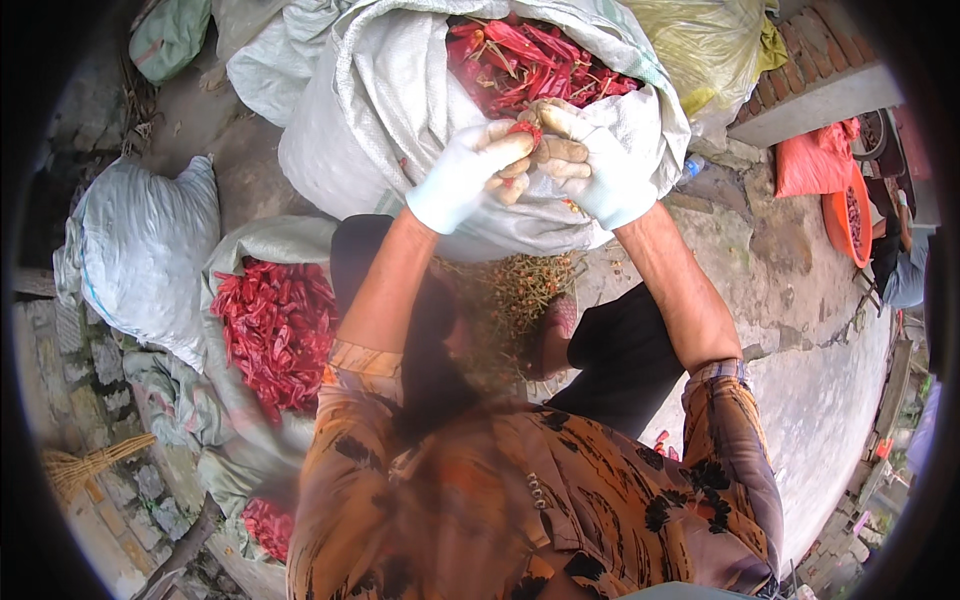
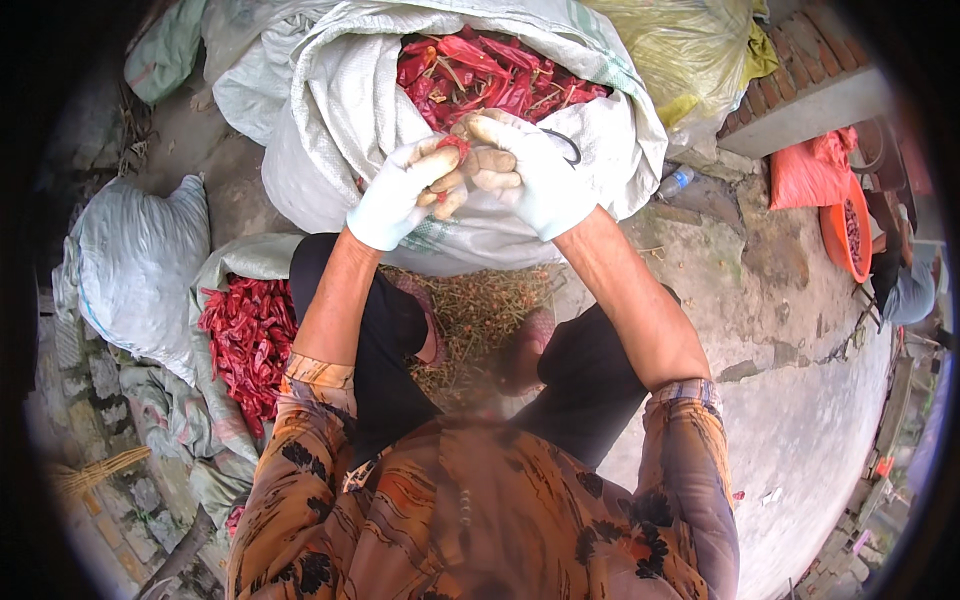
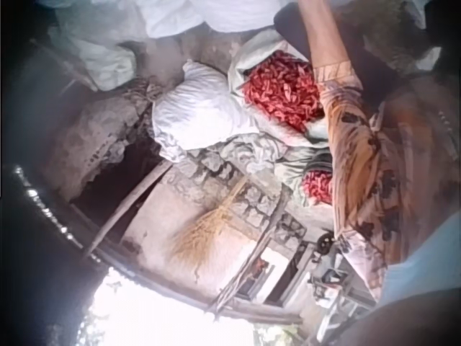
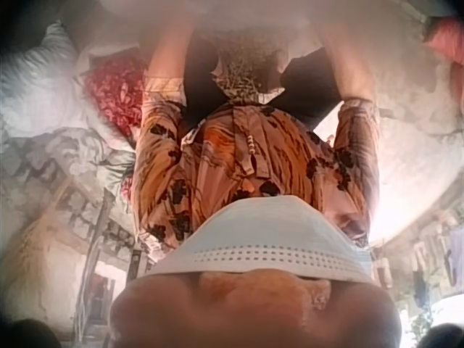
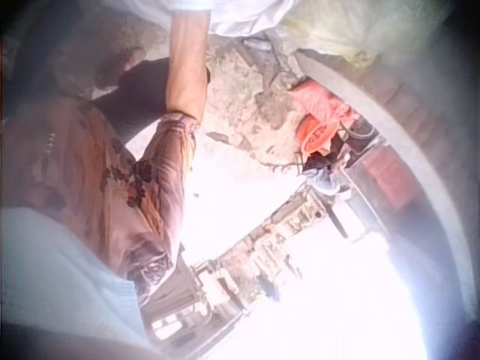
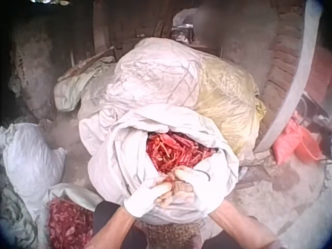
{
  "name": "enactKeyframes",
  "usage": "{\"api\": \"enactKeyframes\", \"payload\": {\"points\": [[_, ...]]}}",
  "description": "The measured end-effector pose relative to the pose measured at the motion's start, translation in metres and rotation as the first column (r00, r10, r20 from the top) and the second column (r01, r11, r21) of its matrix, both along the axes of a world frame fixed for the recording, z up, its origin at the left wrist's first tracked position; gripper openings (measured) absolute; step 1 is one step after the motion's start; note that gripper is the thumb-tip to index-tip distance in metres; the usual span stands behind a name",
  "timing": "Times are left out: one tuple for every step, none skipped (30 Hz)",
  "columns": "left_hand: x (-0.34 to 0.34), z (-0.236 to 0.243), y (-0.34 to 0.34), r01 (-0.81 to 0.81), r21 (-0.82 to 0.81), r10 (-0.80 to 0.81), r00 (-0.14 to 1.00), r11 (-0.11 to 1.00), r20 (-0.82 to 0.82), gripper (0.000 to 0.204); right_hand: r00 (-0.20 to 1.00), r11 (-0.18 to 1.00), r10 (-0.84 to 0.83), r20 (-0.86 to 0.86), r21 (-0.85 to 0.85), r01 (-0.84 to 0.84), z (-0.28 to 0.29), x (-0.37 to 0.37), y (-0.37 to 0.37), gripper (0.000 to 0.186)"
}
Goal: The person sits on the ground and uses scissors to trim the stems off red chili peppers. They pick peppers from a large white sack, cut the stems, and place the trimmed peppers into a nearby sack.
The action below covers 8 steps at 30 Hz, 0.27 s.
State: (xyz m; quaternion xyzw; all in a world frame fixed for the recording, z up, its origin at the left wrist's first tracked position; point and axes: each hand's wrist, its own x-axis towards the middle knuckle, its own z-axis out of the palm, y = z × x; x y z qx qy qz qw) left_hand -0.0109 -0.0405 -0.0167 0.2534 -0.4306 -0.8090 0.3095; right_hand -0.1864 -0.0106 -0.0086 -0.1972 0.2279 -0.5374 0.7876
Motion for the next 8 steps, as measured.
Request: {"api": "enactKeyframes", "payload": {"points": [[0.001,0.001,0.001,0.001,-0.006,-0.001,1.0,1.0,0.001,0.012,0.998,0.999,0.03,0.058,-0.015,-0.029,-0.002,-0.001,0.001,0.003],[0.002,0.0,0.001,0.024,0.008,-0.023,0.999,1.0,-0.036,0.012,0.998,1.0,0.029,0.063,-0.013,-0.028,-0.002,-0.001,0.001,0.003],[0.003,-0.001,0.0,0.047,0.022,-0.045,0.996,0.999,-0.072,0.011,0.997,1.0,0.028,0.069,-0.01,-0.027,-0.003,-0.001,0.002,0.004],[0.004,-0.002,-0.001,0.07,0.034,-0.066,0.992,0.997,-0.109,0.011,0.997,1.0,0.027,0.075,-0.008,-0.027,-0.003,-0.002,0.001,0.004],[0.004,-0.003,0.001,0.106,0.041,-0.103,0.992,0.993,-0.066,0.012,0.989,0.998,0.039,0.142,-0.055,-0.031,-0.003,-0.007,-0.003,0.004],[0.005,-0.005,0.006,0.143,0.05,-0.142,0.99,0.988,-0.023,0.015,0.977,0.994,0.053,0.208,-0.101,-0.032,-0.003,-0.017,-0.01,0.005],[0.004,-0.007,0.013,0.183,0.059,-0.184,0.983,0.981,0.013,0.02,0.962,0.989,0.066,0.267,-0.148,-0.026,0.001,-0.03,-0.018,0.006],[0.002,-0.007,0.013,0.189,0.058,-0.189,0.982,0.98,0.009,0.02,0.963,0.989,0.06,0.263,-0.149,-0.022,0.0,-0.034,-0.017,0.006]]}}
